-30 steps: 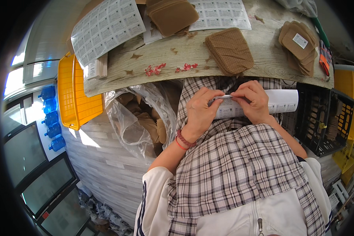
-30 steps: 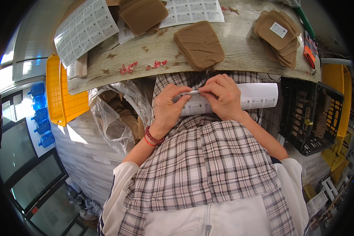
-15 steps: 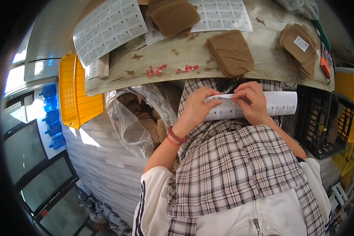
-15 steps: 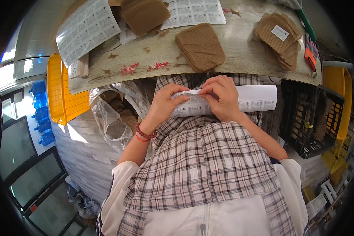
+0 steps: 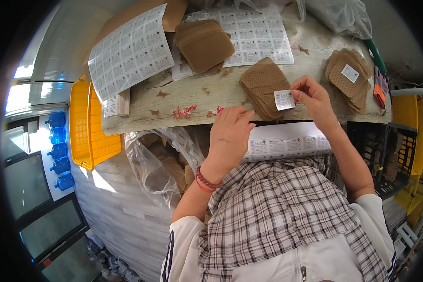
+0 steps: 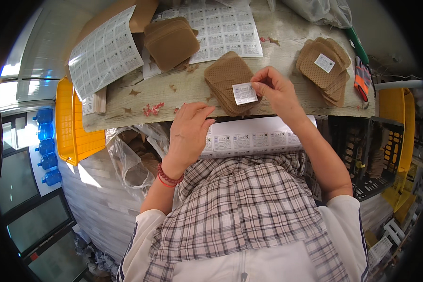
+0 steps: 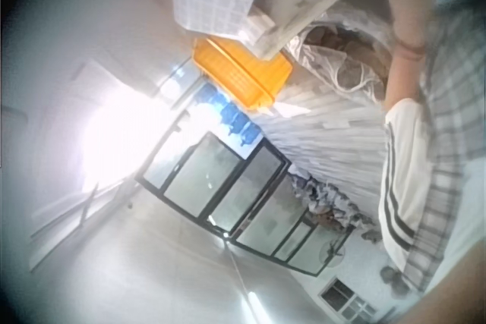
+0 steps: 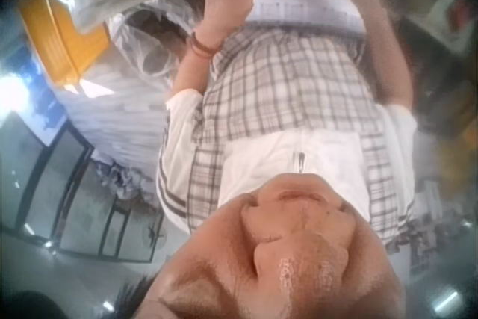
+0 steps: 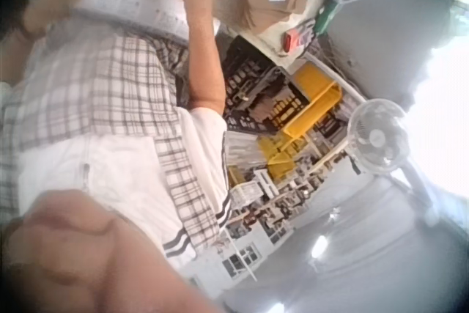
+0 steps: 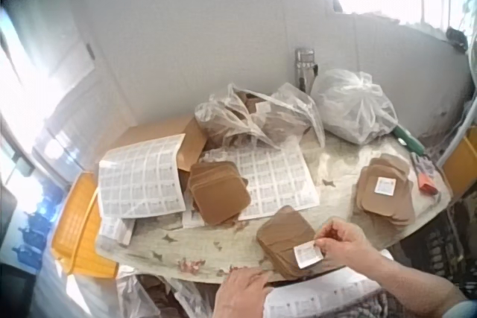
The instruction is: The person repeatedly peels labels from a roll and sticks them onto small brown cardboard pieces, then stacks the labeled pieces on the table. The person also retrieves more cardboard pieces from a plastic bag and continues labeling them.
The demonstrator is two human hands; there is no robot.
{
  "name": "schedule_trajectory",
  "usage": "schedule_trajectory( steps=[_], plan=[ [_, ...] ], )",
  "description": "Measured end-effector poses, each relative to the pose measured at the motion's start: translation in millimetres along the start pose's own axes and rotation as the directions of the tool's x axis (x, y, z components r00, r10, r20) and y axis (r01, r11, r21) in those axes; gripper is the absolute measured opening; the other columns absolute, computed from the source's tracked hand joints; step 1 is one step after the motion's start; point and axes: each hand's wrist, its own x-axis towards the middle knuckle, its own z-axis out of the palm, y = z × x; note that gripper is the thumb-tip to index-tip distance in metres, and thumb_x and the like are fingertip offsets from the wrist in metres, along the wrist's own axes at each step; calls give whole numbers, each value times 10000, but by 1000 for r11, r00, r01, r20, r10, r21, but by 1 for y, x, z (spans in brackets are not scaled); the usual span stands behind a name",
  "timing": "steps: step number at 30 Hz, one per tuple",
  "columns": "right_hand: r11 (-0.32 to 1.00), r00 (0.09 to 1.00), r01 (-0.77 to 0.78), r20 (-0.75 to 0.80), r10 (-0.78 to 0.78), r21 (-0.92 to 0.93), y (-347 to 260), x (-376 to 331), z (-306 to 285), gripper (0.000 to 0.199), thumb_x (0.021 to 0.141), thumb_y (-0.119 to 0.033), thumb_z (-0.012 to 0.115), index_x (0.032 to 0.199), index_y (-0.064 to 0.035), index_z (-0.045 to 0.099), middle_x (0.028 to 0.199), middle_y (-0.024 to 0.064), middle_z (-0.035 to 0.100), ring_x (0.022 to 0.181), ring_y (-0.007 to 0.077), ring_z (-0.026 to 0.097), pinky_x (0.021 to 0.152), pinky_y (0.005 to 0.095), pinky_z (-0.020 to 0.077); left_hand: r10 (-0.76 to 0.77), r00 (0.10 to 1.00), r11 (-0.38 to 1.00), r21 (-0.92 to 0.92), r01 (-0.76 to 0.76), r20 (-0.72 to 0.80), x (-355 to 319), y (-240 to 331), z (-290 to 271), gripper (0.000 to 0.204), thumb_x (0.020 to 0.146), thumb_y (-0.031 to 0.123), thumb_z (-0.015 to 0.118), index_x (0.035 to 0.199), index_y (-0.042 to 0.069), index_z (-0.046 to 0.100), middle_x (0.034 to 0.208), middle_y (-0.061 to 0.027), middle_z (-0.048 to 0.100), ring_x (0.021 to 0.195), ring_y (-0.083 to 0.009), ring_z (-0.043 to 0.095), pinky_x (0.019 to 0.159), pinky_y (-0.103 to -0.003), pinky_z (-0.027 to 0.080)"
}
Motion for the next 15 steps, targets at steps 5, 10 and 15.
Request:
schedule_trajectory(
  steps=[5, 10, 15],
  plan=[
    [959, 997, 63, 56, -50, -277, -27, 38, -4, 47, 969, -38, 653, 1002, -17, 627, 912, -19, 626, 837, 60, 543, 768, 238, 475, 94, 994, 986, 130, -100, 53, 25, 8, 29, 520, 886, 140, 718, 1354, -28, 566, 1419, -193, 541, 1399, -368, 455, 1165, -502, 356],
    [956, 997, 8, 70, 13, -295, -24, 65, -9, 49, 957, -33, 659, 991, -15, 629, 892, -9, 631, 827, 76, 554, 755, 252, 476, 117, 987, 983, 130, -132, 113, 24, 1, 43, 487, 882, 155, 727, 1315, -24, 593, 1409, -196, 547, 1398, -366, 460, 1184, -510, 341],
    [958, 994, -42, 84, 68, -285, -1, 70, -2, 47, 949, -31, 666, 979, -10, 635, 896, 3, 646, 826, 90, 567, 754, 267, 484, 123, 985, 985, 107, -136, 123, 24, 0, 43, 454, 888, 154, 721, 1290, -24, 606, 1408, -199, 546, 1399, -363, 462, 1185, -507, 346]
  ],
)
